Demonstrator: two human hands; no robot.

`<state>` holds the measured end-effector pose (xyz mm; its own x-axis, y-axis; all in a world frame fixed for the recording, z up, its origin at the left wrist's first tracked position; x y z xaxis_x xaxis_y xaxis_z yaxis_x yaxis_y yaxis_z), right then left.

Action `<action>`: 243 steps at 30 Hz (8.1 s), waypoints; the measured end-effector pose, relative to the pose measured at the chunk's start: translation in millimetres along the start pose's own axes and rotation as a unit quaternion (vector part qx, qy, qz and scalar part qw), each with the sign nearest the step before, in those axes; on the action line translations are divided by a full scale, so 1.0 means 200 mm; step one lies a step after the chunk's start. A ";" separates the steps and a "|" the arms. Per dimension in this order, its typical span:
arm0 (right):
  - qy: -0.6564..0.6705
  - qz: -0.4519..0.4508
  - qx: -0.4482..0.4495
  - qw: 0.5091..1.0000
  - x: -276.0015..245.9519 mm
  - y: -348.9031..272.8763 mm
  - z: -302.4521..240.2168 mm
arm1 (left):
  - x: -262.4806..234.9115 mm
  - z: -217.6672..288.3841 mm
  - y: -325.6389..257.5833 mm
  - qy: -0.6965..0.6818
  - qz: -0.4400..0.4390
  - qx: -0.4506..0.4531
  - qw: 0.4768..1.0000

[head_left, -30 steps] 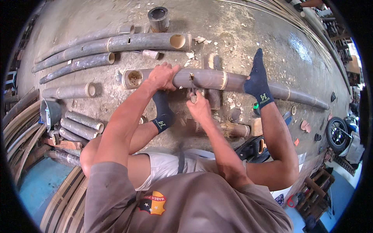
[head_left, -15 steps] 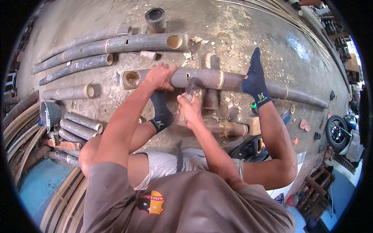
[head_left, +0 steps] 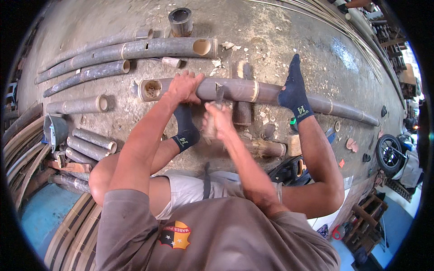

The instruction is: The person sits on the floor and uses a chisel and wooden mallet to carve rectangular slots into a long bamboo pole. They repeatedly position the chisel, strike it with the mallet, and clear debris from the cut.

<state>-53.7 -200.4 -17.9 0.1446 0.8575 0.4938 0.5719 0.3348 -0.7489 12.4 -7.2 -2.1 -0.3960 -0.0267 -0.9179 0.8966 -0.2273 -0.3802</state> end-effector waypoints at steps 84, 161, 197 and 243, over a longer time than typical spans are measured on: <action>0.007 0.108 -0.058 0.992 -0.42 -0.81 0.02 | 0.02 0.29 0.21 0.059 0.078 0.130 0.987; 0.259 -0.092 -0.095 0.957 -0.62 -0.89 -0.65 | -0.60 -0.42 0.78 -0.521 0.619 -0.227 0.542; -0.200 0.180 -0.455 0.849 -0.75 -1.32 -0.81 | -0.11 1.16 0.41 -0.430 0.330 -0.044 0.839; -0.677 0.165 -0.383 0.607 -0.39 -0.79 -1.26 | -0.18 1.11 0.57 -0.482 0.343 -0.154 0.791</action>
<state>47.2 -418.0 173.6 -0.1465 0.5371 -0.8307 0.9746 0.2223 -0.0282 84.1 -248.1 13.7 0.3706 -0.8054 -0.4626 0.9132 0.4069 0.0232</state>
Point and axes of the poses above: each hand's wrist, its own y-axis towards the middle knuckle, its own x-axis out of the palm, z = x × y, the point moved 1 cm from there along y, towards the middle knuckle, and after that the axes turned 8 degrees about y, right-handed, at the moved point
